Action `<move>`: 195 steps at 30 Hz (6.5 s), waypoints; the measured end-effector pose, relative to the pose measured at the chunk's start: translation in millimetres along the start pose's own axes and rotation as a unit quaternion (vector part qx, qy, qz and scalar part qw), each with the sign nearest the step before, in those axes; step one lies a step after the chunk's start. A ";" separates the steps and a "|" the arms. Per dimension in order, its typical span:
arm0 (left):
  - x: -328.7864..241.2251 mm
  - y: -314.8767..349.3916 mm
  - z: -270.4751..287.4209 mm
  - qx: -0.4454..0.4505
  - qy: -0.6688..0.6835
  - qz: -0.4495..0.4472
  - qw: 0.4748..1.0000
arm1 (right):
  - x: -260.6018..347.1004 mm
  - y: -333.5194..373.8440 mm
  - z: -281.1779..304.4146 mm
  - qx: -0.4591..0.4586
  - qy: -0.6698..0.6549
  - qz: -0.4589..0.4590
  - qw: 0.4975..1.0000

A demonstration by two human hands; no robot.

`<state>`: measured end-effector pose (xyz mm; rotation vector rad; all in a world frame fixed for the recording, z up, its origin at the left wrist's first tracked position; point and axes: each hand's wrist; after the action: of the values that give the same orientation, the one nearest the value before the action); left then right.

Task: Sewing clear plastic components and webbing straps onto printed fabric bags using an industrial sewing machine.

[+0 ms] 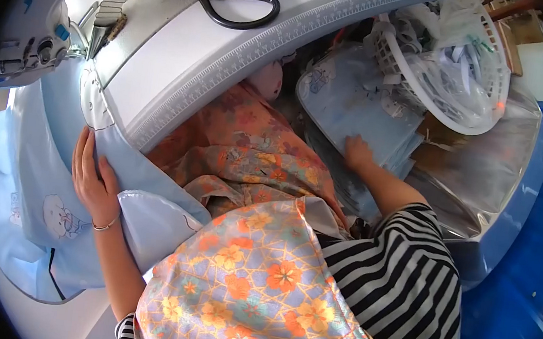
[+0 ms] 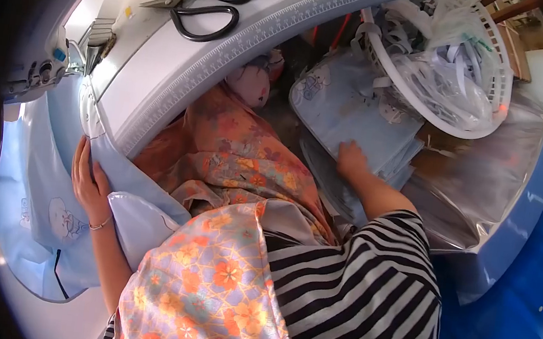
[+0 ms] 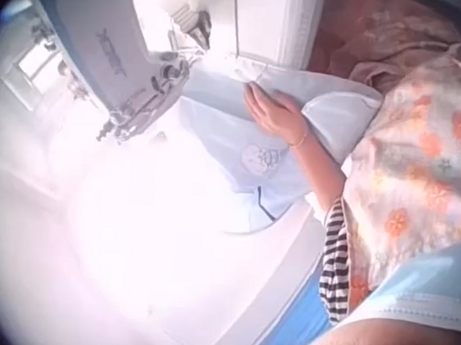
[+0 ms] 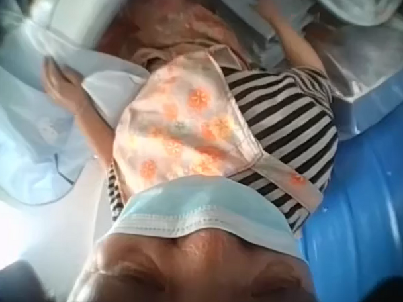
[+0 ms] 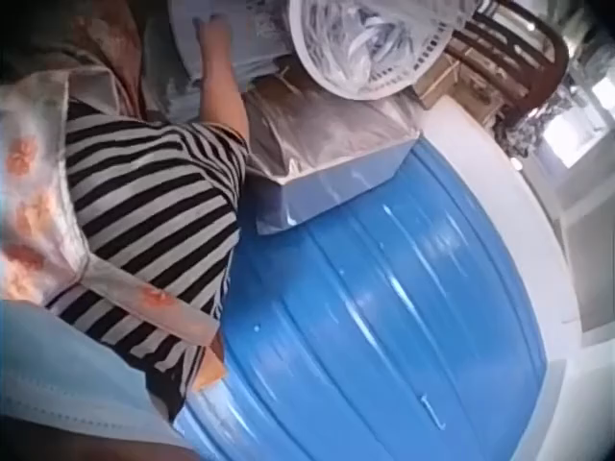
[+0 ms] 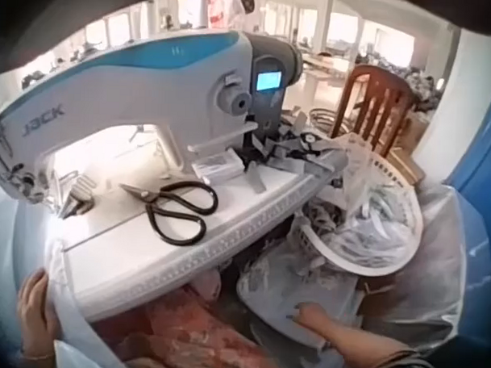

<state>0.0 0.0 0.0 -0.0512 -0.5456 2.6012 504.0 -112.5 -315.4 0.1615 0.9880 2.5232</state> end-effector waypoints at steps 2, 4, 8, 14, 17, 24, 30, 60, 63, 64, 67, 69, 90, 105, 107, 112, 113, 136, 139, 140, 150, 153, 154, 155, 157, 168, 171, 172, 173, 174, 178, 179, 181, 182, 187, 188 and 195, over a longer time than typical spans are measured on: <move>3.9 0.0 8.7 -0.008 -0.006 -0.005 1.000 | -3.9 7.3 -18.8 -0.035 0.000 0.017 0.999; -1.0 -2.5 -9.1 -0.021 -0.006 -0.009 1.000 | -15.0 -15.0 -28.8 -0.068 -0.010 0.019 0.997; -0.2 -1.5 -6.3 -0.028 0.004 -0.017 0.999 | -26.0 9.6 4.5 -0.025 -0.084 0.057 0.995; 1.5 -16.0 22.7 -0.088 0.143 0.057 0.984 | -4.3 82.7 193.5 -0.005 -0.479 0.094 0.873; -19.6 -26.8 43.4 -0.092 0.124 -0.007 0.988 | 26.7 168.2 300.7 -0.081 -0.649 0.091 0.751; -62.2 -33.4 124.6 -0.235 0.111 -0.151 0.954 | 167.4 331.9 381.3 0.140 -0.695 0.473 0.523; -78.1 8.3 192.8 -0.415 0.056 -0.188 0.889 | 317.8 339.5 378.9 -0.232 -0.187 0.776 0.556; 28.5 -44.9 -11.0 0.056 0.010 0.151 0.987 | 406.9 171.9 295.4 -0.343 -0.091 0.655 0.667; 30.5 -42.7 -8.9 0.043 0.017 0.145 0.988 | 406.1 169.3 290.2 -0.342 -0.088 0.645 0.677; 28.1 -40.4 -4.2 0.013 0.038 0.122 0.992 | 405.2 169.4 290.0 -0.351 -0.077 0.642 0.677; 7.1 -24.0 24.8 0.019 0.159 -0.006 0.987 | 404.4 170.1 292.1 -0.361 -0.058 0.646 0.670; -26.2 6.8 56.8 0.092 0.289 -0.091 0.949 | 404.2 171.1 292.6 -0.358 -0.048 0.632 0.686; -88.9 84.2 47.4 -0.012 0.263 0.030 0.964 | 410.4 154.1 284.2 -0.399 -0.057 0.633 0.661; -55.2 74.9 31.3 0.056 0.872 0.325 0.363 | 411.4 153.4 285.3 -0.389 -0.053 0.629 0.671; -52.8 70.1 31.2 0.211 0.707 0.217 0.639 | 411.2 155.0 286.3 -0.382 -0.036 0.616 0.688; -64.0 70.3 39.7 0.338 0.302 0.032 0.891 | 411.3 157.6 287.2 -0.370 -0.039 0.615 0.695; -67.3 70.6 43.2 0.309 0.332 0.029 0.891 | 411.7 157.8 287.2 -0.362 -0.035 0.602 0.711; -135.0 143.8 229.2 -0.015 0.198 -0.236 0.951 | 422.0 160.3 290.5 -0.374 -0.026 0.595 0.711; -131.0 132.9 226.1 -0.026 0.230 -0.254 0.939 | 422.2 159.0 289.3 -0.381 -0.035 0.598 0.704; -128.8 129.1 227.1 -0.021 0.247 -0.254 0.935 | 421.9 158.2 289.0 -0.377 -0.040 0.604 0.701; -46.1 -1.3 204.5 0.171 0.269 -0.197 0.927 | 412.8 164.1 276.6 -0.404 -0.083 0.611 0.676; 2.4 -66.8 115.5 0.128 0.140 -0.084 0.978 | 408.0 168.5 278.5 -0.346 -0.109 0.637 0.680; 17.5 -77.9 87.8 0.150 0.063 -0.079 0.983 | 407.1 169.2 279.2 -0.357 -0.140 0.651 0.655; 30.5 -89.1 62.8 0.181 -0.006 -0.111 0.977 | 406.6 169.6 280.0 -0.366 -0.149 0.641 0.658; 46.7 -86.8 26.9 0.099 -0.008 -0.146 0.984 | 406.8 170.3 279.8 -0.335 -0.128 0.636 0.683; 35.2 -76.3 -22.9 0.000 0.047 0.059 0.997 | 399.6 151.6 319.3 -0.325 -0.140 0.626 0.695; 34.0 -78.1 -24.6 0.035 0.024 0.086 0.995 | 405.0 142.5 326.2 -0.402 -0.091 0.640 0.649; 34.3 -78.6 -25.1 -0.013 0.004 0.069 0.998 | 408.5 140.8 326.1 -0.419 -0.082 0.639 0.640; 34.8 -79.0 -25.5 -0.021 -0.004 0.062 0.998 | 410.2 139.5 326.4 -0.418 -0.080 0.639 0.641; 35.5 -79.5 -26.0 -0.062 -0.014 0.052 0.997 | 412.2 138.5 326.9 -0.420 -0.061 0.639 0.642; 39.0 -81.4 -26.4 -0.022 0.027 0.061 0.998 | 414.8 139.2 333.4 -0.392 -0.027 0.634 0.666; 39.9 -82.1 -26.2 -0.023 0.027 0.062 0.997 | 414.8 140.1 335.5 -0.397 -0.028 0.637 0.660; 41.4 -83.7 -26.1 -0.025 0.024 0.062 0.998 | 414.4 141.8 338.0 -0.384 -0.033 0.650 0.655; 42.2 -84.6 -26.1 -0.019 0.021 0.060 0.998 | 413.7 142.4 338.3 -0.385 -0.033 0.648 0.656; 44.5 -88.8 -29.4 -0.032 0.019 0.068 0.997 | 410.8 140.0 338.3 -0.358 -0.054 0.658 0.661; 44.4 -89.3 -30.7 -0.029 0.009 0.068 0.997 | 407.7 139.5 338.1 -0.358 -0.055 0.656 0.662; 43.2 -95.0 -35.5 -0.066 -0.036 0.040 0.996 | 314.9 178.4 296.9 -0.263 -0.147 0.726 0.618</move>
<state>8.9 109.7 6.8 -0.0234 -0.7548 2.6487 234.3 89.1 9.8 1.7192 -0.4281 3.6982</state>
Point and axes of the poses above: each hand's wrist, its own y-axis away from the middle knuckle, its own z-axis out of the back of the hand, x = y × z, and after that the axes turned 10 degrees about -z, right-handed
